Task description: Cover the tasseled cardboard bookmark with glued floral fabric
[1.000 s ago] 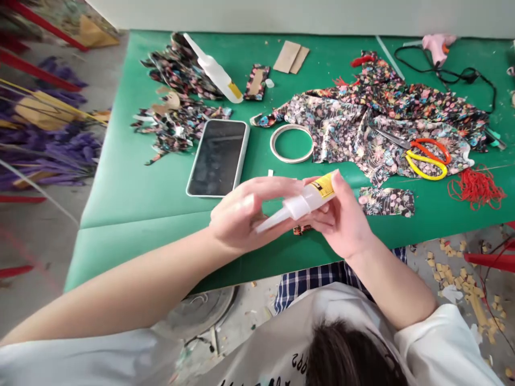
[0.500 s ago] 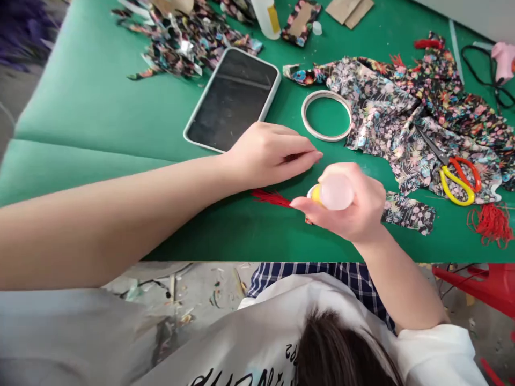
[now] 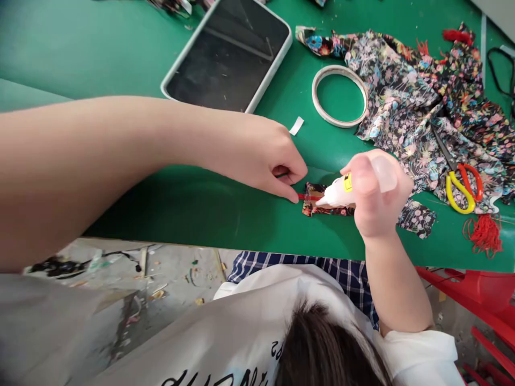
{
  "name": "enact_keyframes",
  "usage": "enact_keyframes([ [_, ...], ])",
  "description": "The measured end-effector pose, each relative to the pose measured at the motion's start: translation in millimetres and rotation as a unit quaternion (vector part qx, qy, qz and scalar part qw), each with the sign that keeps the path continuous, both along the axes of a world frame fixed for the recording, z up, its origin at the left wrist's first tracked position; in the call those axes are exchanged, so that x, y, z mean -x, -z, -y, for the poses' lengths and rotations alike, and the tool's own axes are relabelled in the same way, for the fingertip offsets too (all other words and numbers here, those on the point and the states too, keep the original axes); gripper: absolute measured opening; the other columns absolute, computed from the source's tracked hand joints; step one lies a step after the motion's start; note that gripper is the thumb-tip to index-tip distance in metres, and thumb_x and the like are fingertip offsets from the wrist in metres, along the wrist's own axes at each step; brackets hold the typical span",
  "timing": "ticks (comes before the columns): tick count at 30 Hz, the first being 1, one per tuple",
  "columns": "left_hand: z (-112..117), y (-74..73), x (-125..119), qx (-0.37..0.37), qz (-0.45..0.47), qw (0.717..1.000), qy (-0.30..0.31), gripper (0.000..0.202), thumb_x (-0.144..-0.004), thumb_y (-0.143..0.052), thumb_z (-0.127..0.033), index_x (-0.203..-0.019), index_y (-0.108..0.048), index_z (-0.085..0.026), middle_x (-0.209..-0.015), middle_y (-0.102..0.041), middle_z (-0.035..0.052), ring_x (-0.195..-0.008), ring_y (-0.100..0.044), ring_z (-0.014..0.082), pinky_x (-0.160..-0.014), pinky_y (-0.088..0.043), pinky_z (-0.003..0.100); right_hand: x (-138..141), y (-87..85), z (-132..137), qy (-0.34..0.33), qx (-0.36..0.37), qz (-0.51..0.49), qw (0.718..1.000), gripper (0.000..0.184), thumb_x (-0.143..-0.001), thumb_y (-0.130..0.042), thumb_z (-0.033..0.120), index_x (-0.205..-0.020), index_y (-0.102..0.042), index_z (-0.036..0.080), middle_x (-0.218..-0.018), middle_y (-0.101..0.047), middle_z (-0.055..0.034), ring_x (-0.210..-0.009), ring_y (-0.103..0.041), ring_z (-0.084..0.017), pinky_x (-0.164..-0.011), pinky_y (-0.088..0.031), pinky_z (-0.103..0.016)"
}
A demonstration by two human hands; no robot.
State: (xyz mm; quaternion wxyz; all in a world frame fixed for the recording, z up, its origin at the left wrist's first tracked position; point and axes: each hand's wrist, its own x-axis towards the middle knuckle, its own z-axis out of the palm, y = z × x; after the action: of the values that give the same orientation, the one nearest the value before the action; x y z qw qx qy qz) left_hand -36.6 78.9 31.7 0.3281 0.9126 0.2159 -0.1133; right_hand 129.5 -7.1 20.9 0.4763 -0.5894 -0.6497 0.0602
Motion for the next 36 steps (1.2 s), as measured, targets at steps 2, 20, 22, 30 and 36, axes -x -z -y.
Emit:
enact_keyframes([
  [2,3,-4.5,-3,-0.037,-0.032,0.999,-0.004,0.05,-0.067,-0.08,-0.034,-0.039,-0.04,-0.022,-0.031,-0.037,-0.0097,-0.033,-0.032,0.0087,-0.034,-0.022,0.023,4,-3.4,2,-0.011,0.002,0.005,1.0,0.055,-0.088,-0.036,0.066,-0.054,-0.051,0.025,-0.047,-0.048,0.0026,-0.047,-0.051,-0.013,-0.05,-0.04,-0.031],
  [20,8,-8.4,-8,-0.137,-0.066,0.988,0.02,0.049,-0.071,-0.077,-0.042,-0.044,-0.041,-0.024,-0.038,-0.035,-0.0068,-0.042,-0.037,0.0146,-0.058,-0.041,0.032,5,-2.8,9,-0.094,0.026,0.007,0.995,0.045,-0.095,-0.031,0.05,-0.069,-0.059,0.026,-0.059,-0.052,-0.0002,-0.055,-0.057,-0.016,-0.052,-0.043,-0.031],
  [22,8,-8.4,-8,-0.137,-0.066,0.988,0.016,0.049,-0.07,-0.078,-0.041,-0.043,-0.041,-0.023,-0.037,-0.033,-0.0068,-0.042,-0.038,0.0147,-0.058,-0.04,0.031,6,-1.6,9,-0.099,0.017,0.033,0.994,0.044,-0.096,-0.03,0.046,-0.071,-0.059,0.026,-0.06,-0.052,0.0001,-0.057,-0.058,-0.016,-0.054,-0.044,-0.031],
  [30,7,-8.8,-7,-0.123,-0.05,0.991,0.003,0.031,-0.07,-0.079,-0.037,-0.054,-0.056,-0.023,-0.039,-0.034,-0.0092,-0.038,-0.031,0.0114,-0.049,-0.027,0.026,11,0.0,9,-0.113,-0.012,-0.001,0.994,0.047,-0.086,-0.048,0.061,-0.063,-0.061,0.023,-0.056,-0.053,0.0018,-0.05,-0.052,-0.011,-0.048,-0.042,-0.029],
  [36,8,-13.6,1,-0.074,0.018,0.997,-0.015,0.015,-0.073,-0.075,-0.017,-0.065,-0.065,-0.024,-0.042,-0.041,-0.0103,-0.042,-0.036,0.0076,-0.046,-0.025,0.024,9,2.0,8,-0.129,-0.034,0.001,0.991,0.045,-0.085,-0.051,0.06,-0.063,-0.06,0.022,-0.053,-0.057,0.0041,-0.046,-0.054,-0.01,-0.043,-0.039,-0.026],
])
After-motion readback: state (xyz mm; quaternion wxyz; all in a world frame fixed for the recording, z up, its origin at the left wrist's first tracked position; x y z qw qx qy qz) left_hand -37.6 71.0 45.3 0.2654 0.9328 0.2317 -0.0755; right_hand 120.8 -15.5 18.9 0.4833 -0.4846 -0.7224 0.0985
